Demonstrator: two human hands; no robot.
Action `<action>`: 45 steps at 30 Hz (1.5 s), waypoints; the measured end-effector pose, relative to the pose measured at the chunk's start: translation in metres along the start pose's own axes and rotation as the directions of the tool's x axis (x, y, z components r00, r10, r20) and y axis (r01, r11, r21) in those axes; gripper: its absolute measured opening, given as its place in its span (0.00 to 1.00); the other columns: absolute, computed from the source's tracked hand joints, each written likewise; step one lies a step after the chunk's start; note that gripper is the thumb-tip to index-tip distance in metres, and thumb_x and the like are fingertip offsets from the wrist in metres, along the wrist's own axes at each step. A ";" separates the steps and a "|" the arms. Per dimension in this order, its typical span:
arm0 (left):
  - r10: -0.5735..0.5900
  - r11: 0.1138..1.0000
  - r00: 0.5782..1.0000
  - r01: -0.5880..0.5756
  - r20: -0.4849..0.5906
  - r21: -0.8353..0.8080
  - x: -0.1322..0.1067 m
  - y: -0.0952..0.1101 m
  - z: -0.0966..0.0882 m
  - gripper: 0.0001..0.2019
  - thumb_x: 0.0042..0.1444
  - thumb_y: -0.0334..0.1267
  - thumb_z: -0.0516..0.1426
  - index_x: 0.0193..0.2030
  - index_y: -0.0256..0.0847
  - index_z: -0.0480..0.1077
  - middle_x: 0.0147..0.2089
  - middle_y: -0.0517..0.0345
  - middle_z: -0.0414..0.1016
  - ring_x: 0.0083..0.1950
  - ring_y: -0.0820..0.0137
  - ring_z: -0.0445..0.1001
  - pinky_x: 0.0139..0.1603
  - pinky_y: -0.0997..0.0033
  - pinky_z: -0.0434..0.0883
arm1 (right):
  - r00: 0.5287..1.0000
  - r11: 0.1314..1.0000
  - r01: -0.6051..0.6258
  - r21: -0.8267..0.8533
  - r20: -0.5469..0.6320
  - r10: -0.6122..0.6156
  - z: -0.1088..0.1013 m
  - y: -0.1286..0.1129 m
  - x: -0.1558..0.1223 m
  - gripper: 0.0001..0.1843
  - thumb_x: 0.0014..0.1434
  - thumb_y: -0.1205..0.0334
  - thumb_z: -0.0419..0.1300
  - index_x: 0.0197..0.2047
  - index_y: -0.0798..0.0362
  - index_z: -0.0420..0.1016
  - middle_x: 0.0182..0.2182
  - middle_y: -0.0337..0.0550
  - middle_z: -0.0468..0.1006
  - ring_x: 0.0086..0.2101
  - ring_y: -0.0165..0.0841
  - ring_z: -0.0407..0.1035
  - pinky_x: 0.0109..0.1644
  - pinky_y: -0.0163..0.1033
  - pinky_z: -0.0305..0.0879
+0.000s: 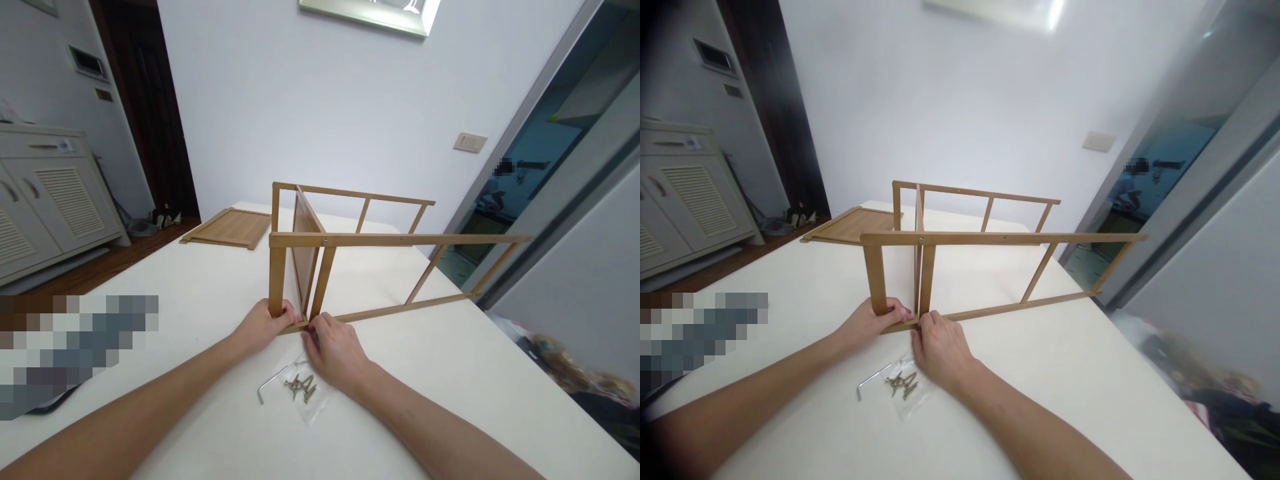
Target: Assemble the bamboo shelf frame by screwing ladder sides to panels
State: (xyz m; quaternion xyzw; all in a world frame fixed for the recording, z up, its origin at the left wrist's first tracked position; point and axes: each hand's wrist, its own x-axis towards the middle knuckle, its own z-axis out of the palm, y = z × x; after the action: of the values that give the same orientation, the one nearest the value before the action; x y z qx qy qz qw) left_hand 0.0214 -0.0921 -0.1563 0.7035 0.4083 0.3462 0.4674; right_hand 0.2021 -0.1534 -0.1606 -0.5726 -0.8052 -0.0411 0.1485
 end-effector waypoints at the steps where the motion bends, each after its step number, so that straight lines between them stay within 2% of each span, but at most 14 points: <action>1: 0.005 1.000 1.000 -0.005 -0.001 0.004 0.000 0.000 0.000 0.13 0.53 0.46 0.57 0.28 0.39 0.74 0.34 0.55 0.81 0.40 0.63 0.77 0.45 0.66 0.70 | 1.000 1.000 0.004 -0.005 0.006 -0.004 0.000 0.000 0.000 0.06 0.66 0.60 0.52 0.39 0.53 0.67 0.35 0.42 0.75 0.33 0.33 0.69 0.33 0.37 0.52; 9: 0.000 1.000 1.000 0.000 0.004 0.000 0.000 -0.002 0.000 0.13 0.54 0.46 0.57 0.29 0.39 0.74 0.34 0.54 0.80 0.40 0.63 0.76 0.44 0.67 0.70 | 1.000 0.997 0.026 -0.076 0.007 -0.025 -0.001 -0.002 0.002 0.10 0.68 0.62 0.49 0.37 0.54 0.69 0.32 0.42 0.74 0.31 0.32 0.69 0.31 0.38 0.52; 14: 0.007 1.000 1.000 -0.007 0.013 0.004 0.000 -0.001 0.000 0.13 0.54 0.46 0.57 0.29 0.39 0.74 0.34 0.55 0.81 0.41 0.63 0.76 0.45 0.67 0.70 | 1.000 0.999 0.013 -0.048 0.010 -0.012 -0.001 -0.002 0.001 0.12 0.69 0.59 0.48 0.36 0.53 0.69 0.32 0.42 0.75 0.31 0.32 0.69 0.31 0.38 0.52; 17: 0.005 1.000 1.000 -0.005 0.007 0.000 0.000 -0.001 0.000 0.13 0.54 0.46 0.57 0.28 0.39 0.75 0.34 0.55 0.81 0.40 0.63 0.77 0.44 0.67 0.70 | 1.000 1.000 0.002 -0.012 0.007 -0.002 -0.002 -0.001 0.001 0.09 0.67 0.58 0.51 0.38 0.53 0.68 0.35 0.42 0.75 0.32 0.33 0.69 0.32 0.37 0.53; 21: 0.007 1.000 1.000 -0.007 -0.011 0.014 0.000 0.000 0.000 0.12 0.53 0.46 0.58 0.27 0.40 0.75 0.33 0.56 0.81 0.40 0.63 0.77 0.44 0.67 0.70 | 1.000 1.000 0.006 0.006 0.023 -0.006 -0.004 -0.001 0.001 0.05 0.65 0.62 0.53 0.39 0.53 0.68 0.36 0.42 0.75 0.32 0.32 0.69 0.32 0.37 0.53; 30: 0.005 1.000 1.000 -0.005 -0.002 0.022 0.000 0.000 0.000 0.13 0.54 0.46 0.57 0.28 0.40 0.74 0.34 0.55 0.81 0.40 0.63 0.76 0.44 0.67 0.70 | 1.000 0.998 0.028 -0.049 0.007 -0.028 0.000 -0.001 0.002 0.12 0.68 0.61 0.48 0.35 0.53 0.69 0.32 0.41 0.74 0.30 0.32 0.69 0.31 0.38 0.51; 35: 0.011 1.000 1.000 -0.011 0.001 0.009 0.000 0.000 0.000 0.13 0.53 0.47 0.57 0.28 0.40 0.74 0.34 0.55 0.81 0.41 0.63 0.77 0.45 0.66 0.70 | 1.000 1.000 0.006 0.002 0.000 -0.006 0.000 0.000 0.001 0.08 0.66 0.58 0.52 0.39 0.53 0.67 0.36 0.42 0.75 0.33 0.33 0.70 0.32 0.37 0.53; 39: 0.004 1.000 1.000 -0.004 0.000 0.007 0.000 0.000 0.000 0.13 0.53 0.47 0.57 0.28 0.40 0.74 0.33 0.56 0.81 0.40 0.63 0.76 0.44 0.67 0.70 | 1.000 1.000 -0.001 0.008 0.006 0.001 0.000 0.001 0.001 0.06 0.65 0.61 0.52 0.40 0.52 0.67 0.36 0.42 0.75 0.33 0.32 0.69 0.33 0.37 0.54; 45: 0.006 1.000 1.000 -0.006 -0.002 0.012 0.000 0.000 0.000 0.12 0.53 0.46 0.57 0.28 0.40 0.75 0.33 0.55 0.80 0.39 0.64 0.76 0.44 0.67 0.69 | 1.000 0.999 0.023 -0.046 0.010 -0.022 0.001 0.000 0.002 0.09 0.67 0.62 0.49 0.38 0.53 0.68 0.34 0.42 0.75 0.32 0.32 0.69 0.31 0.38 0.51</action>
State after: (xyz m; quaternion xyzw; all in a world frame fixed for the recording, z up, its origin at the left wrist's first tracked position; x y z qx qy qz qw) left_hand 0.0212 -0.0925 -0.1565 0.7072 0.4089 0.3456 0.4618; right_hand 0.2011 -0.1517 -0.1607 -0.5669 -0.8111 -0.0586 0.1312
